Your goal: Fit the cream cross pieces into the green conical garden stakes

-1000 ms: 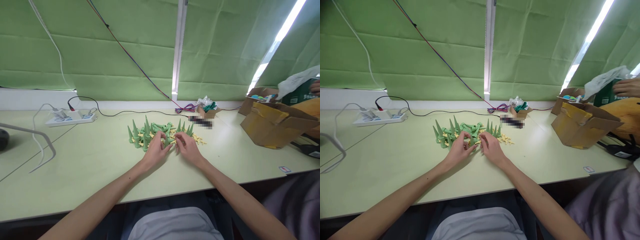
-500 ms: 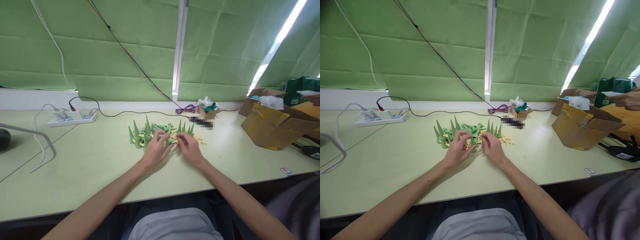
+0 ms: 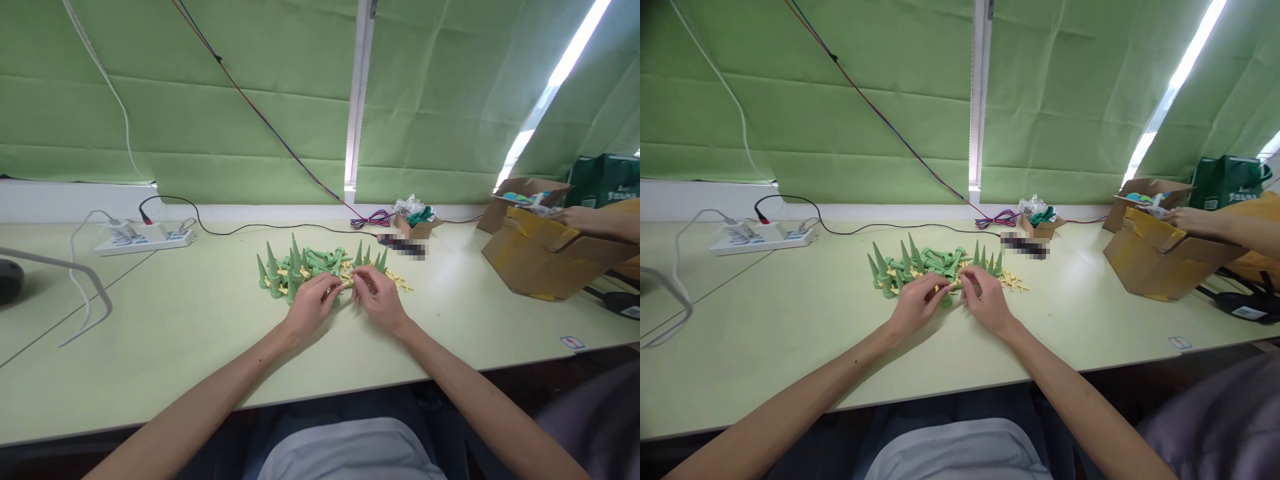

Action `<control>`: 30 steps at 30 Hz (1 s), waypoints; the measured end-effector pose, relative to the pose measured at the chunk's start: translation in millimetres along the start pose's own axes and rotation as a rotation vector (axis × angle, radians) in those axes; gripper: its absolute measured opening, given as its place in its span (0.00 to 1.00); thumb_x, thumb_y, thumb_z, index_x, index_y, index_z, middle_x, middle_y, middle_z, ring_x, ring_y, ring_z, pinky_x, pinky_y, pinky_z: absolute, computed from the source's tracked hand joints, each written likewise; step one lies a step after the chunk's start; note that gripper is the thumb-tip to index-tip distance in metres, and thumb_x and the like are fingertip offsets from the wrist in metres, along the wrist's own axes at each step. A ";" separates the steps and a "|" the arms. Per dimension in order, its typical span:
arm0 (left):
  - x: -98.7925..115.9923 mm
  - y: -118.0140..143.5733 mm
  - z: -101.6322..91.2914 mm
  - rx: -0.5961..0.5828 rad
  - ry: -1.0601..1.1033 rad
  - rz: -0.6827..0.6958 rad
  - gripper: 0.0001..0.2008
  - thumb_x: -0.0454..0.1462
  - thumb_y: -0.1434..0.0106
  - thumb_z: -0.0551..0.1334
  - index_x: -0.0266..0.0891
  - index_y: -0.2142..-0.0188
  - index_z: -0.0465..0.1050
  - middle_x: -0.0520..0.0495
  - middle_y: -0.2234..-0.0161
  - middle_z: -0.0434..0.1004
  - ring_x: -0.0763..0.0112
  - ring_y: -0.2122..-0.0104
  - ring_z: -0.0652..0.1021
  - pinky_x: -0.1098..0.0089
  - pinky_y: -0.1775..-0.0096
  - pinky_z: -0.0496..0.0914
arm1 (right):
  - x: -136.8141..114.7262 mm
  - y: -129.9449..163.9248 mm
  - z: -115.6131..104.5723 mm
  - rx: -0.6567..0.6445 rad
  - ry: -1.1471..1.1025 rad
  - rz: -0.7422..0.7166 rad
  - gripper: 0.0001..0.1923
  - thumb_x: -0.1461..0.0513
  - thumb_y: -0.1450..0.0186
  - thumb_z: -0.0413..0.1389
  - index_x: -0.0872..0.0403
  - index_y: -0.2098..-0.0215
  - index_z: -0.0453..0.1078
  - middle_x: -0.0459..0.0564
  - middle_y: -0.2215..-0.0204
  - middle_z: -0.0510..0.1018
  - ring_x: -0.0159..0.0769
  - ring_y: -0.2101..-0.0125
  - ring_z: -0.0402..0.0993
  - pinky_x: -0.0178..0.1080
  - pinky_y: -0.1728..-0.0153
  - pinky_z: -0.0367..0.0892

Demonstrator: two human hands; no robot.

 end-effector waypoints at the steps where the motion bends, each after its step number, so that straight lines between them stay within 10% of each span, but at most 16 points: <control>1: -0.3 -0.1 -0.3 0.013 0.008 -0.010 0.09 0.37 0.31 0.54 0.38 0.64 0.71 0.48 0.69 0.75 0.72 0.70 0.73 0.72 0.68 0.65 | -0.8 -0.1 -0.2 -0.006 0.013 -0.001 0.10 0.56 0.29 0.47 0.52 0.58 0.66 0.49 0.71 0.73 0.32 0.78 0.70 0.36 0.77 0.70; 30: 3.9 -0.6 -2.9 0.034 0.013 -0.066 0.08 0.39 0.32 0.55 0.39 0.62 0.71 0.48 0.68 0.73 0.74 0.74 0.70 0.72 0.69 0.66 | 0.1 -1.8 -2.6 0.043 0.231 -0.073 0.10 0.57 0.31 0.50 0.53 0.67 0.67 0.49 0.72 0.74 0.33 0.74 0.70 0.36 0.71 0.67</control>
Point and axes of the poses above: each hand's wrist, its own y-axis away from the middle knuckle, its own z-axis out of the palm, x = y × z, the point moved 3 cm from there along -y, towards the middle knuckle
